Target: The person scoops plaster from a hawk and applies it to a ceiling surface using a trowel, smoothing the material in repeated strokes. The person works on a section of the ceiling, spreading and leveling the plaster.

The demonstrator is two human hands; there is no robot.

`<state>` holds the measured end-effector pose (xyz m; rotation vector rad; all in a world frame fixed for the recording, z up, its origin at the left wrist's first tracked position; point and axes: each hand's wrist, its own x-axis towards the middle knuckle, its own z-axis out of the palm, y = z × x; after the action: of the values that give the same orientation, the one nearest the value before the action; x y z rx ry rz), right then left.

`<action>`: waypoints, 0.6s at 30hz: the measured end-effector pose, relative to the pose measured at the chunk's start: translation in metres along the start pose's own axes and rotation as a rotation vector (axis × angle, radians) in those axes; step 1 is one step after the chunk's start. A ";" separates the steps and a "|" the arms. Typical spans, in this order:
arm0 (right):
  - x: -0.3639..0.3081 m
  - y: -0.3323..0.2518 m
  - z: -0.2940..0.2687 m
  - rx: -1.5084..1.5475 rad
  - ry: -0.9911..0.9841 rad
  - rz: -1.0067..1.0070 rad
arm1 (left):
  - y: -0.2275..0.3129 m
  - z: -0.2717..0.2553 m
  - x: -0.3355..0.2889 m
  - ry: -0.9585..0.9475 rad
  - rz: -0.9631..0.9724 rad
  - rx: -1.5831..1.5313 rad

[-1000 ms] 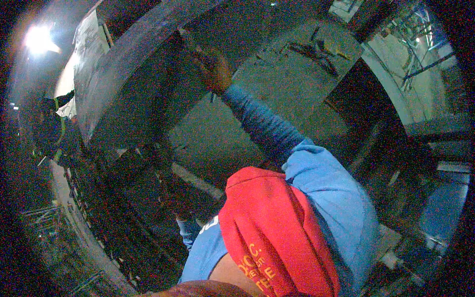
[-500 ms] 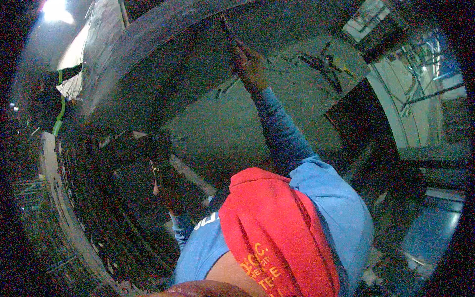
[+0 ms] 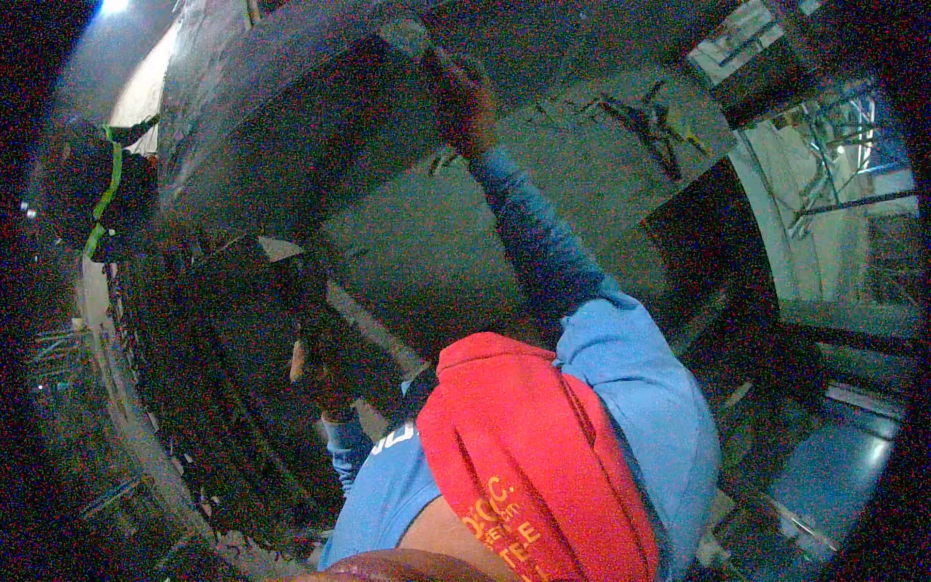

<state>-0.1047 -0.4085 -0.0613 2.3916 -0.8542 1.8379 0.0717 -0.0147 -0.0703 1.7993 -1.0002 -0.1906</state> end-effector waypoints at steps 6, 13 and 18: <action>-0.015 0.025 0.026 0.076 -0.098 0.239 | -0.022 0.002 -0.003 0.117 0.182 0.137; -0.027 0.028 0.011 -0.165 -0.160 -0.064 | -0.016 0.003 -0.005 -0.012 -0.063 0.059; -0.030 0.051 0.012 -0.049 -0.192 0.049 | -0.008 0.014 0.004 0.037 0.102 0.097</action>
<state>-0.1198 -0.4435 -0.1080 2.5702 -0.9677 1.6008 0.0708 -0.0262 -0.0820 1.8278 -1.0874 -0.0459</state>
